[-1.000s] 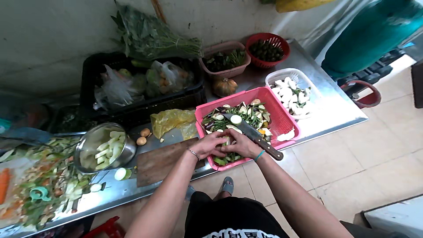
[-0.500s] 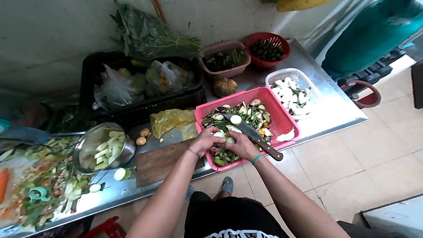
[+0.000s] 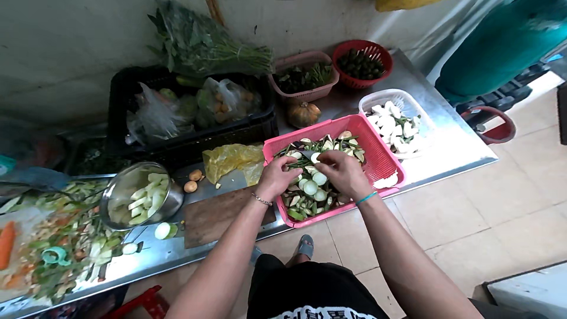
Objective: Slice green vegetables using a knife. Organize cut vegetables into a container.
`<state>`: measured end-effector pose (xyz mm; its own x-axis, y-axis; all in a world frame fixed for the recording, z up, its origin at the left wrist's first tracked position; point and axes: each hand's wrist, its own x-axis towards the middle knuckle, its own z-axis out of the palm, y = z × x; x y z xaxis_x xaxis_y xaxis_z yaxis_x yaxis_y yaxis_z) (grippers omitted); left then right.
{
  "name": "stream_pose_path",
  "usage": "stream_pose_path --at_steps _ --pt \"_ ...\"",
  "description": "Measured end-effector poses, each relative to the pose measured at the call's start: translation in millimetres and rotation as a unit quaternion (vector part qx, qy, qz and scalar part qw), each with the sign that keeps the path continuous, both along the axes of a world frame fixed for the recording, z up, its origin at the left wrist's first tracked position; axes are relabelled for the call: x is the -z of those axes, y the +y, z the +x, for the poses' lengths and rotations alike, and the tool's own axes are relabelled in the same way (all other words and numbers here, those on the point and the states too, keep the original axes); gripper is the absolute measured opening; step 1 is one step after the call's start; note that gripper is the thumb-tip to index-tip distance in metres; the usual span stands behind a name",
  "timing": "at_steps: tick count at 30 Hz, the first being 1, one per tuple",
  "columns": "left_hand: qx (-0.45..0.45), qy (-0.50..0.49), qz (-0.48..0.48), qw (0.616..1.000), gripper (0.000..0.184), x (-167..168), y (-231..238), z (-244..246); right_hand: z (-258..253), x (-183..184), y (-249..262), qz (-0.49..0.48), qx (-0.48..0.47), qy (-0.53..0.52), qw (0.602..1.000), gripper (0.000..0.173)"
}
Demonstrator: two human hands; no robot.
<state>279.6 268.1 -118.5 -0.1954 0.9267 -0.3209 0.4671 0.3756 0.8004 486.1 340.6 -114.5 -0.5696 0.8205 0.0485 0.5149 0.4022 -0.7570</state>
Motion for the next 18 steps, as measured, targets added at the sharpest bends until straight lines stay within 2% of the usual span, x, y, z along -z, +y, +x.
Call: stream_pose_path --at_steps 3,5,8,10,12,14,18 --pt "-0.01 0.006 0.023 1.0 0.038 -7.6 -9.7 -8.8 13.3 -6.7 5.4 0.023 0.031 -0.022 0.999 0.025" --pt "-0.037 -0.002 0.039 0.999 0.036 -3.2 -26.4 -20.6 27.5 -4.4 4.0 0.022 0.051 -0.097 0.994 0.026" --pt "-0.116 0.02 0.024 0.993 0.033 6.4 -68.6 -44.8 48.8 8.5 -5.5 -0.057 0.092 -0.248 0.963 0.044" --pt "-0.173 0.104 -0.009 0.979 0.035 16.5 -106.0 -68.4 58.8 19.8 -11.9 -0.11 0.107 -0.317 0.936 0.057" --pt "-0.237 0.2 -0.047 0.949 0.038 31.5 -146.0 -101.6 62.9 26.8 -17.2 -0.13 0.113 -0.349 0.921 0.055" --pt "-0.297 0.246 -0.088 0.918 0.044 44.8 -180.1 -137.5 65.9 28.5 -16.4 -0.123 0.112 -0.35 0.922 0.048" --pt "-0.353 0.243 -0.173 0.887 0.066 64.5 -220.5 -195.7 69.6 9.2 -14.5 -0.114 0.11 -0.321 0.934 0.03"
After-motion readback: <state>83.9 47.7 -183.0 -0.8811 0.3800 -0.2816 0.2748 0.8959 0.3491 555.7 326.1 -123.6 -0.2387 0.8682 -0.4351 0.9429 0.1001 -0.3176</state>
